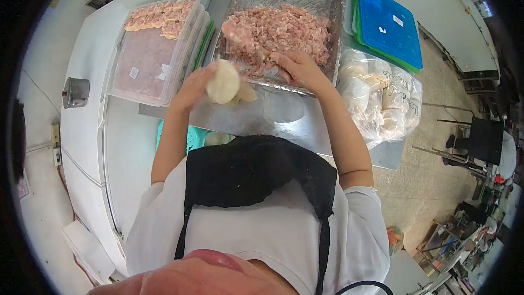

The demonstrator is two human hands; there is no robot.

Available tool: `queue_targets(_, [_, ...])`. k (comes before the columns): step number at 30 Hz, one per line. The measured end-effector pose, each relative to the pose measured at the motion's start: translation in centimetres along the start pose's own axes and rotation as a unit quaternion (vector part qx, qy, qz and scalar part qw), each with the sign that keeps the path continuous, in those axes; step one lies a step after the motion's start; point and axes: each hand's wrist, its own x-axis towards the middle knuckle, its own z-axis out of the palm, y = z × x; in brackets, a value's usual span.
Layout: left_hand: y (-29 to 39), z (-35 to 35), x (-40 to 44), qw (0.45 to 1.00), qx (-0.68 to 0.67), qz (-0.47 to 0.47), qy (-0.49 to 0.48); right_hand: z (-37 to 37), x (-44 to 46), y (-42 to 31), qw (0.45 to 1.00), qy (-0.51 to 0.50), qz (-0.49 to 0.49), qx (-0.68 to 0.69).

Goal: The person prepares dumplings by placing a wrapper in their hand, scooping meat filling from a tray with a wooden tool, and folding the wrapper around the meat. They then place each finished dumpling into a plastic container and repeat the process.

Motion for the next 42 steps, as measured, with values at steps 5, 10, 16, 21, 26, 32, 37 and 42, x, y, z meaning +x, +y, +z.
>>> queue_targets(5, [0.5, -2.7, 3.9, 0.964, 0.124, 0.073, 0.223, 2.3, -0.9, -2.5, 0.996, 0.076, 0.002, 0.051])
queue_targets(10, [2.8, 0.9, 5.8, 0.952, -0.199, 0.152, 0.177, 4.8, 1.0, -0.3, 0.970, 0.159, -0.104, -0.150])
queue_targets(16, [1.3, -2.1, 6.7, 0.918, -0.302, 0.121, 0.227, 5.7, -3.5, -6.3, 0.798, 0.167, -0.044, -0.578])
queue_targets(21, [2.3, 1.0, 6.4, 0.932, -0.300, 0.100, 0.177, 4.8, -3.4, -5.2, 0.795, 0.160, -0.117, -0.574])
queue_targets(26, [1.9, 0.7, 7.7, 0.939, -0.271, 0.087, 0.192, 5.8, -5.9, -9.6, 0.782, 0.185, -0.103, -0.587])
queue_targets(32, [1.6, 0.8, 9.0, 0.944, -0.282, 0.148, 0.088, -0.7, -5.1, -5.5, 0.819, 0.176, -0.321, -0.442])
queue_targets(37, [2.1, 5.7, 8.0, 0.979, 0.128, 0.140, 0.067, -3.3, -6.5, -3.1, 0.986, 0.076, 0.038, -0.143])
queue_targets(42, [1.7, 5.1, 8.9, 0.851, 0.492, 0.166, 0.079, -5.3, -7.6, -4.3, 0.993, 0.051, -0.005, -0.103])
